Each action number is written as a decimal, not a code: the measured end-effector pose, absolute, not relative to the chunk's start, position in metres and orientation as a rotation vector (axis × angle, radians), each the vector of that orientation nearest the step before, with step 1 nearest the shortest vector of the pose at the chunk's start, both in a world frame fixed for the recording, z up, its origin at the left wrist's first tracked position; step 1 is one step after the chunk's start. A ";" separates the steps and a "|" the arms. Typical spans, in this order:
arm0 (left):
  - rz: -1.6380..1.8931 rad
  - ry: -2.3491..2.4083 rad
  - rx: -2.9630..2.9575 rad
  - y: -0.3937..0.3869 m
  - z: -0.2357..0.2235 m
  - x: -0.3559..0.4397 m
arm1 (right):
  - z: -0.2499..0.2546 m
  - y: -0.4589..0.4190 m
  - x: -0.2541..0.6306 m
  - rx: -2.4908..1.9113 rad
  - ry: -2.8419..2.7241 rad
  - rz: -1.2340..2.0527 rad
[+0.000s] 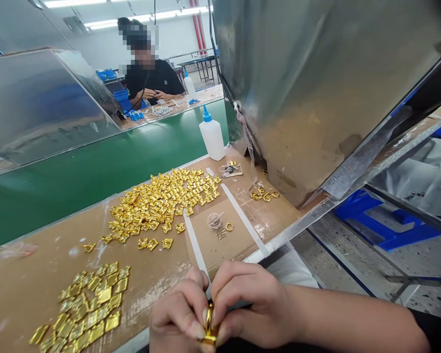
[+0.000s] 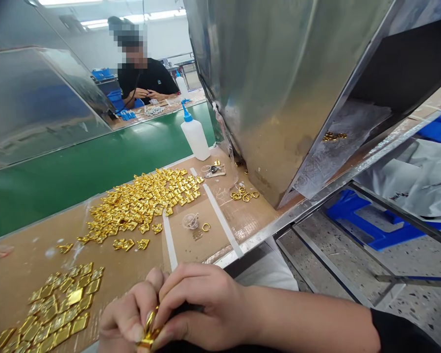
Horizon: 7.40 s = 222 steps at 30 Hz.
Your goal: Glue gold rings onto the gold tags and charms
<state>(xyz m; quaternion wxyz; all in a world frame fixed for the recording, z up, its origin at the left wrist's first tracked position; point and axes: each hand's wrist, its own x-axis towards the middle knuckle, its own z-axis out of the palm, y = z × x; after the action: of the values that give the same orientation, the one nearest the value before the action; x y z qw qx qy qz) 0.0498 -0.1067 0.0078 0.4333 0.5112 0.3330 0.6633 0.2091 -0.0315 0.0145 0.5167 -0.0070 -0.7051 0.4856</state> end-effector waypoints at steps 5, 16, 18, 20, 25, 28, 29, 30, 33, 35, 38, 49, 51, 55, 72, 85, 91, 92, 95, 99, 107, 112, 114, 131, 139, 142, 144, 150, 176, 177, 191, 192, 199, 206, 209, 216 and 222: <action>1.662 0.826 1.247 -0.108 0.005 0.052 | 0.013 -0.032 0.212 -0.049 -1.743 1.158; 1.485 0.976 1.658 -0.107 0.016 0.019 | 0.016 -0.016 0.223 -0.076 -1.812 1.137; 1.328 1.274 1.823 -0.113 0.019 -0.005 | 0.011 -0.003 0.232 -0.209 -1.880 1.094; 1.091 1.675 1.968 -0.117 0.014 -0.031 | 0.006 0.013 0.241 -0.463 -1.931 1.055; 0.806 2.140 2.099 -0.105 -0.009 -0.071 | 0.000 0.048 0.250 -0.830 -2.057 0.994; 0.739 2.168 2.138 -0.097 -0.017 -0.071 | -0.004 0.055 0.249 -0.819 -2.104 0.988; 0.728 2.176 2.137 -0.096 -0.017 -0.070 | -0.007 0.056 0.249 -0.814 -2.120 0.985; 0.722 2.186 2.131 -0.097 -0.017 -0.069 | -0.010 0.057 0.250 -0.809 -2.138 0.982; 0.730 2.254 2.060 -0.105 -0.011 -0.073 | -0.020 0.057 0.256 -0.794 -2.190 0.983; 0.734 2.358 1.951 -0.113 -0.002 -0.087 | -0.022 0.059 0.259 -0.799 -2.214 0.972; 0.653 2.547 1.709 -0.119 0.015 -0.123 | -0.016 0.063 0.258 -0.851 -2.229 0.926; 0.395 2.397 1.362 -0.099 0.019 -0.183 | 0.014 0.088 0.204 -0.935 -2.674 0.449; 0.395 2.378 1.347 -0.100 0.019 -0.183 | 0.014 0.089 0.200 -0.848 -2.717 0.359; 0.497 2.398 1.315 -0.101 0.029 -0.171 | 0.024 0.093 0.191 -0.740 -2.763 0.292; 1.180 1.363 0.750 -0.054 -0.022 0.021 | 0.024 0.103 0.180 -0.797 -2.629 0.659; 1.066 1.684 1.087 -0.057 -0.032 0.031 | -0.011 0.077 0.196 -1.046 -2.030 1.113; 1.042 1.733 1.216 -0.054 -0.032 0.032 | -0.019 0.048 0.205 -0.933 -1.817 1.288; 1.043 1.740 1.234 -0.054 -0.031 0.032 | -0.019 0.047 0.205 -0.924 -1.825 1.290; 1.053 1.756 1.268 -0.053 -0.026 0.034 | -0.019 0.047 0.202 -0.915 -1.852 1.292; 1.055 1.770 1.290 -0.053 -0.021 0.036 | -0.017 0.047 0.202 -0.916 -1.887 1.273; 1.066 1.767 1.334 -0.054 -0.026 0.036 | -0.020 0.045 0.202 -0.906 -1.970 1.167; 1.070 1.815 1.481 -0.054 -0.026 0.036 | -0.015 0.049 0.206 -0.873 -1.958 1.048; 1.071 1.818 1.510 -0.054 -0.025 0.036 | -0.009 0.056 0.206 -0.868 -1.959 0.923; 1.079 1.803 1.548 -0.053 -0.020 0.037 | -0.012 0.055 0.205 -0.818 -1.941 0.989; 1.076 1.798 1.613 -0.054 -0.019 0.037 | -0.016 0.049 0.199 -0.721 -2.049 0.993; 1.066 1.804 1.621 -0.054 -0.018 0.037 | -0.017 0.049 0.199 -0.699 -2.050 1.013; 1.063 1.802 1.616 -0.054 -0.017 0.037 | -0.017 0.049 0.200 -0.685 -2.042 1.026; 1.047 1.793 1.484 -0.055 -0.018 0.036 | -0.008 0.057 0.201 -0.776 -1.955 0.862; 1.098 1.685 1.179 -0.073 -0.005 0.041 | -0.001 0.048 0.245 -0.905 -1.933 1.371; 1.092 1.663 1.220 -0.075 -0.001 0.043 | 0.001 0.044 0.246 -0.900 -1.833 1.481; 1.158 1.609 1.535 -0.089 0.024 0.050 | 0.000 0.012 0.238 -0.756 -1.328 2.175; 1.169 1.610 1.542 -0.089 0.025 0.050 | -0.001 0.012 0.238 -0.752 -1.320 2.184; 1.197 1.546 1.446 -0.089 0.033 0.054 | -0.002 0.008 0.234 -0.715 -1.275 2.252; 1.214 1.506 1.378 -0.088 0.038 0.055 | -0.003 0.006 0.231 -0.700 -1.246 2.294; 1.206 1.495 1.368 -0.088 0.039 0.054 | -0.003 0.006 0.230 -0.685 -1.227 2.317; 1.140 1.529 1.367 -0.089 0.039 0.054 | -0.002 0.004 0.229 -0.660 -1.140 2.389; 1.116 1.513 1.330 -0.089 0.042 0.053 | -0.003 0.002 0.228 -0.667 -1.148 2.427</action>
<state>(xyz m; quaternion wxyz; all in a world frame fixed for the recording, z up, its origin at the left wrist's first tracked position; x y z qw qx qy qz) 0.0529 -0.0887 0.0420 0.4071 0.5274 0.6002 0.4426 0.2284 0.0018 -0.0030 0.1865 -0.2368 -0.4076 0.8620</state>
